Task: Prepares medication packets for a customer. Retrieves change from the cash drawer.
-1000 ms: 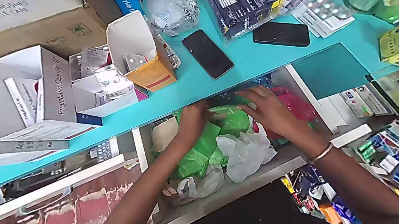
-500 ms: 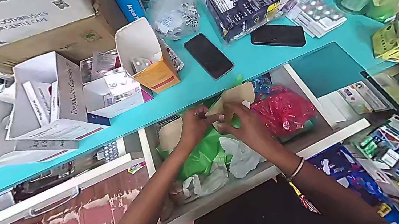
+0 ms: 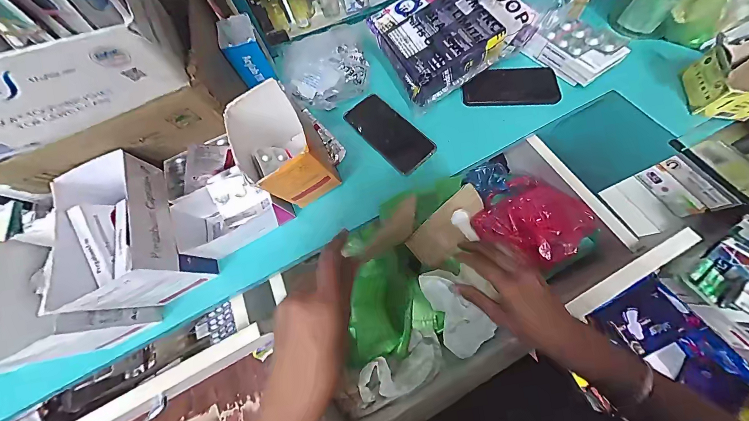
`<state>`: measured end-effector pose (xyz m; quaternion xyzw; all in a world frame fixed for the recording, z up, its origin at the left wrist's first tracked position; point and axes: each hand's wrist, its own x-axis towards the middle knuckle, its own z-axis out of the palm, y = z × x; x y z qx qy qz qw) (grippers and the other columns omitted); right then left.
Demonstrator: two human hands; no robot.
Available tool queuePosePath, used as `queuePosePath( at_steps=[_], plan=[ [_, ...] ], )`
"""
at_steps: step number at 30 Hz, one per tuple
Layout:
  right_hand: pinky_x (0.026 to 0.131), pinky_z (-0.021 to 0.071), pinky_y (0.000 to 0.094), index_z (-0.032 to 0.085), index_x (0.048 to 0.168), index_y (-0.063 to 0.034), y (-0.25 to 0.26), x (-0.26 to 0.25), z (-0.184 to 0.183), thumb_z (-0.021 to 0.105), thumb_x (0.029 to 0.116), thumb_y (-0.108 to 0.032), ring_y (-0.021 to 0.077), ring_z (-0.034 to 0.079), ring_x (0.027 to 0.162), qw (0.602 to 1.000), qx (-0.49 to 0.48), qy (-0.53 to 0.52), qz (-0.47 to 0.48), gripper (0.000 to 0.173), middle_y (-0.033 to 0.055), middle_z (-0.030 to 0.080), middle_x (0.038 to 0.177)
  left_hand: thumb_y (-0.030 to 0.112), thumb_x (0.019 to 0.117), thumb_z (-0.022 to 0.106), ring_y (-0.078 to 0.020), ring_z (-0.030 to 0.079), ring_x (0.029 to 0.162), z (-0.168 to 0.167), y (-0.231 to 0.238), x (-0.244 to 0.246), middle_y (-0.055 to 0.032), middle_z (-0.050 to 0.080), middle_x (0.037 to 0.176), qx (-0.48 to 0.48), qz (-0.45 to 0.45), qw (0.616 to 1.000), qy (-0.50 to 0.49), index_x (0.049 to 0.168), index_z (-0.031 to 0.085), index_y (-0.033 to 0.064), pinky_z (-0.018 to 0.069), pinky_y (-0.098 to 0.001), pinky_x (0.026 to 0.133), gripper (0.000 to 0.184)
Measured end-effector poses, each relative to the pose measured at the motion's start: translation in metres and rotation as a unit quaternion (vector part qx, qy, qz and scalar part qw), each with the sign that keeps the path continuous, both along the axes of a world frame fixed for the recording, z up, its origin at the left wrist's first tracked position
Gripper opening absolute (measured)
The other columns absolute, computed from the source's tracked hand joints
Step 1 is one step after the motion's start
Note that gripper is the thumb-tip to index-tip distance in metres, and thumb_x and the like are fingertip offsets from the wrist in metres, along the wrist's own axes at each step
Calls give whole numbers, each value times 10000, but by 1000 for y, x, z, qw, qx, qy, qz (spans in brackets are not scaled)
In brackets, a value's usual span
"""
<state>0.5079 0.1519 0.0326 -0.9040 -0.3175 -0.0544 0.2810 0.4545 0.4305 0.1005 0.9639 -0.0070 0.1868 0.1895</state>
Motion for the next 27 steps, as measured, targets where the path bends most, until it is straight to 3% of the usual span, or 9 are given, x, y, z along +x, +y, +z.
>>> queuePosePath(
  at_steps=[3, 6, 9, 12, 15, 18, 21, 24, 27],
  plan=[
    [1081, 479, 384, 695, 1196, -151, -26, -26, -22, 583, 1018, -481, 221, 600, 1280, 993, 72, -88, 5, 392, 91, 666, 1324, 176, 1049, 560, -156, 751, 852, 9, -3, -23, -76, 780, 1020, 0, -32, 996, -79, 1248, 658, 45, 588, -281, 727, 258],
    [1103, 476, 321, 629, 1335, -99, -33, -25, -7, 655, 977, -480, 161, 567, 1326, 977, 207, -16, -44, 524, 100, 627, 1397, 152, 1049, 569, -52, 702, 1063, 13, -2, -33, 12, 752, 1114, -229, -161, 957, -78, 1131, 712, 119, 572, -214, 940, 168],
    [1071, 517, 299, 505, 1468, -14, -39, -19, 31, 742, 932, -362, 114, 577, 1294, 904, 375, 201, -28, 681, 79, 583, 1446, 192, 1022, 622, -28, 719, 931, -14, -26, -23, 67, 757, 1061, -366, -199, 909, -17, 1120, 734, 175, 610, -206, 828, 150],
    [688, 553, 163, 748, 957, -137, -74, -45, 49, 659, 989, -171, -37, 652, 771, 802, 462, 374, -62, 100, -106, 714, 856, 159, 982, 673, -25, 704, 745, -33, -65, -22, 53, 757, 927, -409, -186, 893, 11, 1103, 727, 130, 606, -190, 690, 135],
    [636, 491, 135, 699, 879, -209, -139, -116, 50, 525, 1072, -249, -69, 574, 682, 763, 468, 445, -26, 263, -156, 628, 760, 156, 973, 676, -6, 675, 704, -42, -121, -47, 84, 736, 877, -455, -211, 863, 58, 1097, 713, 127, 586, -179, 665, 133],
    [684, 532, 176, 744, 939, -127, -195, -228, 49, 594, 1031, -160, -27, 629, 734, 777, 502, 361, -116, 178, -99, 697, 823, 123, 962, 671, -24, 667, 728, -58, -199, -88, 68, 711, 859, -534, -278, 786, 140, 1096, 680, 100, 578, -200, 673, 136],
    [644, 533, 165, 764, 931, -57, -239, -357, 39, 734, 923, -101, -22, 623, 686, 798, 479, 148, -333, 54, -62, 716, 814, 103, 927, 701, -129, 744, 891, -75, -299, -167, -35, 766, 997, -624, -339, 627, 321, 1123, 705, 72, 629, -326, 816, 199],
    [758, 562, 184, 686, 1085, 6, -289, -487, 22, 789, 884, -193, 19, 656, 827, 781, 344, -60, -518, 301, 25, 711, 960, 34, 896, 726, -111, 751, 896, -91, -407, -288, -15, 779, 976, -551, -434, 646, 301, 1077, 709, 22, 635, -314, 847, 182],
    [774, 530, 190, 675, 955, -27, -336, -616, 20, 791, 883, -221, 36, 629, 872, 697, 276, -195, -633, 237, 36, 669, 941, 94, 929, 708, 12, 717, 946, -88, -503, -402, 91, 778, 1011, -468, -591, 635, 168, 1028, 779, 105, 601, -210, 875, 122]
  ],
)
